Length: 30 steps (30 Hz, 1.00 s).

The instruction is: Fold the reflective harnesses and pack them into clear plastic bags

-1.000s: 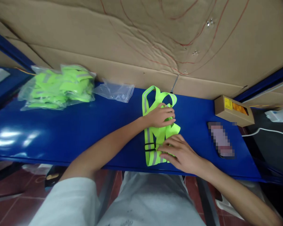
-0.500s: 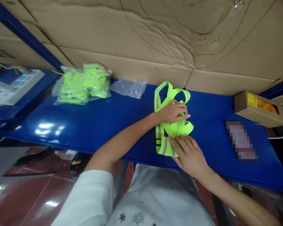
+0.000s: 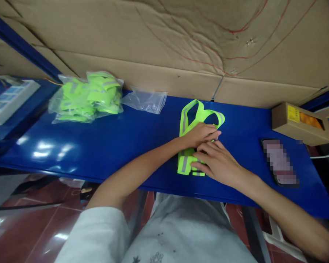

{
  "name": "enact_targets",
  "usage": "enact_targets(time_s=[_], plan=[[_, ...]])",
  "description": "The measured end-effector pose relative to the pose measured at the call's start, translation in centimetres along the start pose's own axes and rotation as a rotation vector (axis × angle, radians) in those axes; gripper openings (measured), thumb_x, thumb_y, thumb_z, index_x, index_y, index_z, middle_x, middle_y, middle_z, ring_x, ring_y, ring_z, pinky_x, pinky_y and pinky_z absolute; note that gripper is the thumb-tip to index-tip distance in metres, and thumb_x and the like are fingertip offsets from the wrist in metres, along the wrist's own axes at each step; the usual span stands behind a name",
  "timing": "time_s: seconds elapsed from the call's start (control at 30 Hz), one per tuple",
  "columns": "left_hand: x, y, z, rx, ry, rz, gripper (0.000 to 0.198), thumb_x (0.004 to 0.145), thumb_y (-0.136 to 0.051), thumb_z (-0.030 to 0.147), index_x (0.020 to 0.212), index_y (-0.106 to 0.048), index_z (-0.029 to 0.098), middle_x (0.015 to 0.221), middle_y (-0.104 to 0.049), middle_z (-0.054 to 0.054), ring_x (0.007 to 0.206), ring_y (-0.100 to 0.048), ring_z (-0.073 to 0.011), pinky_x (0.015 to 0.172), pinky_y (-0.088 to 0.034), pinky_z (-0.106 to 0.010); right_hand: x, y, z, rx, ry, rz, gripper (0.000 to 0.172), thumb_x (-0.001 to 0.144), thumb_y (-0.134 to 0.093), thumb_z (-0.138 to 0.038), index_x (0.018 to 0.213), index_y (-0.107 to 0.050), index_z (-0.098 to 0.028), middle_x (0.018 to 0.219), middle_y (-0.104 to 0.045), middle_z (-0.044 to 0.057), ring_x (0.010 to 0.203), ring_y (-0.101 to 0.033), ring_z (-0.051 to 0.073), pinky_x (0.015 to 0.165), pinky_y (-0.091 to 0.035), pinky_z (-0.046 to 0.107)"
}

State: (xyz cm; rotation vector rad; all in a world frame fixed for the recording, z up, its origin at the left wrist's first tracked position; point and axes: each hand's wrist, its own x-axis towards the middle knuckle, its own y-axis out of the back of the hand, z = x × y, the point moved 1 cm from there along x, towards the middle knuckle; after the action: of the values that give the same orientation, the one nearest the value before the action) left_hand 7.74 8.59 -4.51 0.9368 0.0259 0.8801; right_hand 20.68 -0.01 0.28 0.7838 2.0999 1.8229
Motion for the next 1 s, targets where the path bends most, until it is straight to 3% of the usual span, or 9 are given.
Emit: enact_targets(time_s=[0.07,0.13,0.17,0.3,0.47,0.63,0.8,0.93,1.0], plan=[[0.1,0.5,-0.4,-0.116,0.039,0.036,0.05,0.11,-0.031,0.042,0.088,-0.07,0.018,0.091,-0.072,-0.005,0.084,-0.067,-0.0159,0.084,-0.05,-0.031,-0.3,-1.0,0.0,-0.128,0.026,0.139,0.027,0.108,-0.049,-0.027,0.122,-0.071,-0.019,0.102,-0.072,0.01,0.101,-0.063,0.026,0.091,-0.042,0.041],[0.1,0.7,-0.5,-0.137,0.036,0.047,0.048,0.109,-0.032,0.039,0.09,-0.071,0.017,0.093,-0.073,-0.006,0.086,-0.068,-0.0159,0.083,-0.052,-0.031,-1.0,-1.8,-0.4,-0.168,0.069,0.176,0.03,0.108,-0.048,-0.025,0.129,-0.068,-0.018,0.108,-0.074,0.01,0.104,-0.064,0.026,0.094,-0.044,0.042],[0.1,0.7,-0.4,-0.123,0.025,0.043,0.047,0.109,-0.033,0.037,0.091,-0.072,0.017,0.093,-0.073,-0.006,0.088,-0.068,-0.0162,0.084,-0.052,-0.031,-1.5,-2.1,-0.7,-0.166,0.087,0.167,0.033,0.108,-0.05,-0.032,0.13,-0.068,-0.016,0.113,-0.074,0.012,0.108,-0.064,0.027,0.098,-0.044,0.044],[0.0,0.2,-0.1,-0.06,-0.027,0.008,0.041,0.107,-0.04,0.034,0.089,-0.073,0.018,0.095,-0.074,-0.007,0.094,-0.069,-0.019,0.094,-0.049,-0.037,-2.8,-3.0,-1.8,-0.197,0.06,0.133,0.075,0.099,-0.053,-0.064,0.142,-0.057,-0.003,0.135,-0.067,0.023,0.128,-0.058,0.036,0.113,-0.041,0.053],[-0.9,0.9,-0.5,0.213,-0.131,-0.019,0.034,0.107,-0.045,0.037,0.104,-0.076,0.02,0.12,-0.073,-0.01,0.12,-0.064,-0.0255,0.117,-0.031,-0.052,-3.0,-3.4,-1.6,-0.24,0.039,0.178,0.041,0.103,-0.058,-0.041,0.13,-0.064,-0.011,0.124,-0.072,0.018,0.12,-0.065,0.032,0.107,-0.048,0.048],[-1.7,2.7,-1.7,0.426,-0.144,0.007,0.033,0.106,-0.048,0.041,0.122,-0.073,0.025,0.133,-0.069,-0.011,0.145,-0.047,-0.0314,0.123,-0.012,-0.063,-3.0,-0.9,-1.9,0.023,0.065,0.071,0.029,0.102,-0.063,-0.038,0.121,-0.065,-0.016,0.114,-0.075,0.011,0.109,-0.07,0.026,0.096,-0.054,0.042],[-1.3,2.4,-1.8,0.482,-0.11,0.023,0.036,0.107,-0.042,0.039,0.116,-0.073,0.024,0.125,-0.069,-0.011,0.135,-0.054,-0.0291,0.122,-0.012,-0.064,-2.0,2.0,-1.8,0.173,-0.01,-0.152,0.029,0.106,-0.056,-0.041,0.125,-0.063,-0.021,0.106,-0.077,0.007,0.095,-0.073,0.025,0.083,-0.053,0.038],[-1.2,2.2,-2.1,0.553,-0.029,0.123,0.029,0.102,-0.049,0.037,0.106,-0.073,0.023,0.15,-0.053,-0.016,0.144,-0.043,-0.0351,0.118,-0.013,-0.066,0.1,2.5,0.8,0.387,-0.073,-0.306,0.03,0.109,-0.046,-0.044,0.126,-0.064,-0.027,0.108,-0.078,0.001,0.089,-0.073,0.019,0.072,-0.049,0.029],[-1.2,2.3,-2.6,0.515,0.028,0.101,0.025,0.101,-0.051,0.036,0.109,-0.071,0.023,0.154,-0.05,-0.016,0.144,-0.043,-0.0361,0.115,-0.016,-0.065,1.4,2.0,2.1,0.356,-0.035,-0.275,0.033,0.109,-0.046,-0.046,0.118,-0.07,-0.026,0.104,-0.077,0.001,0.089,-0.071,0.019,0.072,-0.047,0.029]])
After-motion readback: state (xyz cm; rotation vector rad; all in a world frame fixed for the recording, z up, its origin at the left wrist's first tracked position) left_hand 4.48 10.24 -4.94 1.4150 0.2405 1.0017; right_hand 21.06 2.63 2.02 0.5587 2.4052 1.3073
